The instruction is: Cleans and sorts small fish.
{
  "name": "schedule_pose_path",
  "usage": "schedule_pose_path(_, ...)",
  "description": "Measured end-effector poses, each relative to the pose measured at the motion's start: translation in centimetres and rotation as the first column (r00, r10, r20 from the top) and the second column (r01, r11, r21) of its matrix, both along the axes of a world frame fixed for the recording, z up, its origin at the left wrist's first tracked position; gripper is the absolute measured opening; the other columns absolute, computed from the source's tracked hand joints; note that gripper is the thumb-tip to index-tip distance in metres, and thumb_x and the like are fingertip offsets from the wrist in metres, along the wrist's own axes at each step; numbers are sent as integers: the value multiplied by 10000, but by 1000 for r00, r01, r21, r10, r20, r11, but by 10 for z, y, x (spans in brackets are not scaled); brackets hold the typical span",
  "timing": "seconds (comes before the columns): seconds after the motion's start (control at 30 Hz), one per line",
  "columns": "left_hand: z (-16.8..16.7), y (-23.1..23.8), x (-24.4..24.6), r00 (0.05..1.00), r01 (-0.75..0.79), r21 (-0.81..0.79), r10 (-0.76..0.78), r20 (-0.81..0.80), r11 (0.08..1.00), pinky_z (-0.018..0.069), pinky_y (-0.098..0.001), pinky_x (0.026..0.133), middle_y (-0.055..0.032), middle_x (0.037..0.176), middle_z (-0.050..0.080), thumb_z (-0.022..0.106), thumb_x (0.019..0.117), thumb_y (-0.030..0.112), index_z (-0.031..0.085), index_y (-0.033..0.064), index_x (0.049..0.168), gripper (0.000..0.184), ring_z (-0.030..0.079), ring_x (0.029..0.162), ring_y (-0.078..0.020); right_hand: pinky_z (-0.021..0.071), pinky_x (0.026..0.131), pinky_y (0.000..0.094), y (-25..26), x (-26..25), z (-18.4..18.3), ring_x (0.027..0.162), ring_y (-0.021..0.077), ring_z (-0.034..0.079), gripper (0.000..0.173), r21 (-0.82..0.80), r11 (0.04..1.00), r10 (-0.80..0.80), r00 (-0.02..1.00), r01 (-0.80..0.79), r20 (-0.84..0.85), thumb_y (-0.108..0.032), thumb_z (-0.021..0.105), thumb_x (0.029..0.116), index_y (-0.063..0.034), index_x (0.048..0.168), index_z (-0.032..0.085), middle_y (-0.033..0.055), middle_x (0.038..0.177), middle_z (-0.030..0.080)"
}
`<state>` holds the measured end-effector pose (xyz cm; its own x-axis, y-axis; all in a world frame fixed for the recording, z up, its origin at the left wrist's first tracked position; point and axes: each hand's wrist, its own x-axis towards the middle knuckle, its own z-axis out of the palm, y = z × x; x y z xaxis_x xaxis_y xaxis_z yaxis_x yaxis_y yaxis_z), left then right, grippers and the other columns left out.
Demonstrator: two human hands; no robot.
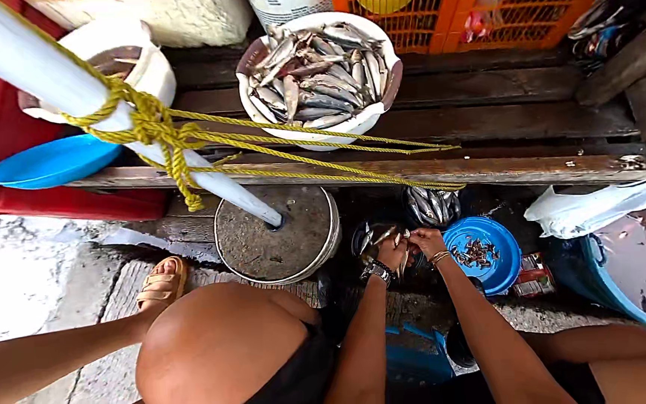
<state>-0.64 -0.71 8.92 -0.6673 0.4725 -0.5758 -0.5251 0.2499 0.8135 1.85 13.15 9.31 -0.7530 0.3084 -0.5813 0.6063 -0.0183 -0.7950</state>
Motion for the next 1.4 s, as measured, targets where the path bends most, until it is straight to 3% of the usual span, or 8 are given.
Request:
schedule_pose_path(0.3, 5, 5, -4, 993, 107, -134, -113, -35, 985, 609, -308, 630, -90, 805, 701, 420, 1113, 205, 612, -66, 1179, 338, 688, 618, -140, 544, 610, 268, 7, -4, 7, 596, 108, 607, 120, 14, 997, 71, 993, -73, 96, -52, 666, 985, 63, 997, 695, 115, 779, 674)
schedule_pose_path(0.57, -6, 4, -2, 996, -87, -118, 89, 13, 989, 581, -305, 526, -111, 734, 679, 404, 1122, 195, 592, -80, 1156, 335, 655, 534, -161, 504, 585, 257, -3, 0, 5, 570, 90, 562, 103, 38, 985, 170, 985, -169, -36, -29, 661, 978, 62, 943, 694, 87, 708, 640)
schedule_pose_path(0.73, -18, -12, -10, 990, -116, -256, 133, 53, 960, 624, -367, 616, -155, 823, 706, 405, 1127, 272, 620, -56, 1142, 392, 705, 626, -210, 510, 533, 207, 2, 3, 20, 533, 72, 587, 91, -95, 969, 233, 971, -227, 51, -5, 634, 984, 64, 940, 674, 68, 690, 653)
schedule_pose_path(0.8, -23, -17, -13, 983, -151, -250, 173, 68, 956, 597, -451, 771, -209, 976, 700, 429, 1118, 255, 620, -65, 1198, 381, 706, 790, -277, 570, 608, 254, 5, 3, 12, 598, 108, 643, 79, -37, 964, 265, 964, -263, 41, -18, 659, 973, 57, 957, 680, 96, 756, 684)
schedule_pose_path(0.87, -34, -15, -12, 978, -168, -242, 193, 82, 956, 642, -452, 725, -207, 961, 718, 456, 1112, 264, 604, -58, 1216, 370, 745, 763, -286, 604, 789, 381, 4, 4, 0, 772, 196, 706, 109, 70, 940, 333, 943, -333, 15, -49, 695, 955, 44, 1009, 710, 152, 902, 721)
schedule_pose_path(1.03, -43, -11, -10, 977, -171, -296, 201, 74, 940, 526, -505, 896, -246, 1115, 653, 538, 1072, 242, 619, -63, 1222, 349, 639, 1005, -323, 522, 1002, 511, -18, 5, -18, 1083, 340, 672, 264, 284, 845, 487, 871, -452, -62, -78, 757, 900, 55, 1121, 705, 231, 1179, 687)
schedule_pose_path(1.2, -49, -18, -11, 958, -236, -326, 275, 79, 915, 511, -511, 943, -249, 1163, 653, 533, 1077, 240, 611, -49, 1263, 352, 633, 1063, -331, 464, 1089, 510, -34, 7, -35, 1181, 386, 644, 258, 343, 664, 705, 710, -664, 9, -104, 659, 963, 96, 1120, 706, 264, 1194, 691)
schedule_pose_path(1.4, -62, -23, -21, 759, -560, -281, 619, 203, 779, 537, -509, 872, -244, 1154, 635, 484, 1095, 198, 533, -36, 1341, 343, 636, 999, -323, 437, 1096, 546, -11, 16, -32, 1227, 407, 617, 309, 190, 603, 709, 630, -775, 318, -155, 598, 1017, 67, 1213, 685, 281, 1256, 663)
